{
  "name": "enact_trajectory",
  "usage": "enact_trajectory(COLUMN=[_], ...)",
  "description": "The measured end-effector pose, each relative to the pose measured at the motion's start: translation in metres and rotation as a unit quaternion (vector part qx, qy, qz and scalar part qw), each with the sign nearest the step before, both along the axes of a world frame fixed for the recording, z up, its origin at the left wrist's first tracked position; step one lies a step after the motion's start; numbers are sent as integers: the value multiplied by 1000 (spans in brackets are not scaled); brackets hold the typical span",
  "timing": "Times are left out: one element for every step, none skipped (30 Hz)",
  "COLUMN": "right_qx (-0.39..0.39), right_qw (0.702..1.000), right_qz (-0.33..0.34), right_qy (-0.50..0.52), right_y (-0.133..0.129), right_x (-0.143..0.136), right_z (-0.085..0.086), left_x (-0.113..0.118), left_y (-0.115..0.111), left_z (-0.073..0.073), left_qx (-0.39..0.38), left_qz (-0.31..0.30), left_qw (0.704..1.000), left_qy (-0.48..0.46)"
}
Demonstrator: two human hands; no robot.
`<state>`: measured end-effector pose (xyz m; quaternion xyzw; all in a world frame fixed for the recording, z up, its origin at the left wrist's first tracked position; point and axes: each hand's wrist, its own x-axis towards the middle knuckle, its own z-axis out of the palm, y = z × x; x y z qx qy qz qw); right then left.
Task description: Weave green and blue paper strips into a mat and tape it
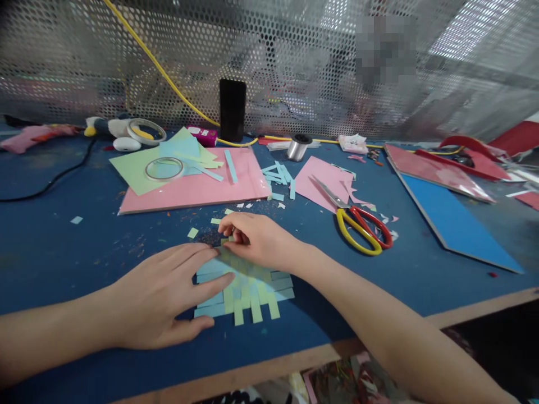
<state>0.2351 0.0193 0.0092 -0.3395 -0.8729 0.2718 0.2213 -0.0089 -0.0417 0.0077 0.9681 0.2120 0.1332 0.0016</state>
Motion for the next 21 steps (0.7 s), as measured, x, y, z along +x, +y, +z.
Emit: enact_trajectory(right_qx=[-3, -4, -3, -1, 2, 5, 8, 10, 11, 12, 11, 7, 4, 2, 3, 8, 17, 30, 48, 67, 89], right_qw=[1000, 1000, 1000, 1000, 1000, 1000, 1000, 1000, 1000, 1000, 1000, 1000, 1000, 1000, 999, 999, 998, 997, 996, 995, 992], right_qz=[-1, -1, -2, -2, -2, -3, -4, -5, -6, -6, -3, 2, 8, 12, 16, 18, 19, 18, 17, 15, 8], right_qy=[1, 0, -1, -3, -5, -8, -11, -14, -16, -19, -19, -14, -3, 12, 29, 45, 59, 67, 72, 78, 84], right_y=[0, 0, 0, 0, -1, -2, -2, -3, -4, -5, -6, -7, -7, -8, -9, -9, -10, -10, -10, -10, -10], right_x=[0, 0, 0, 0, 0, 0, 0, 0, 0, 0, -1, -1, -1, -1, -2, -2, -2, -2, -2, -2, -2], right_z=[0, 0, 1, 1, 2, 2, 3, 4, 5, 6, 7, 9, 11, 13, 14, 16, 17, 18, 19, 19, 19], left_x=[0, 1, 1, 1, 1, 0, -2, -6, -11, -18, -26, -35, -44, -53, -60, -66, -71, -74, -76, -75, -73], left_y=[-1, -2, -3, -2, 0, 4, 10, 19, 30, 43, 57, 71, 85, 97, 107, 115, 121, 125, 127, 128, 126], left_z=[-1, -1, -1, 0, 1, 4, 7, 11, 14, 18, 20, 21, 20, 19, 16, 13, 10, 7, 6, 5, 7], left_qx=[3, 6, 12, 15, 14, 10, 5, -1, 4, 18, 25, 30, 31, 29, 24, 14, -1, -17, -33, -49, -62], left_qz=[2, 2, 0, 0, 8, 30, 67, 123, 188, 241, 279, 302, 315, 324, 328, 331, 332, 333, 335, 338, 340], left_qw=[1000, 1000, 1000, 1000, 999, 999, 997, 991, 981, 970, 960, 953, 948, 945, 944, 943, 942, 942, 940, 938, 935], left_qy=[-1, -3, -10, -18, -28, -37, -43, -41, -36, -27, -19, -23, -26, -31, -35, -40, -43, -48, -56, -67, -82])
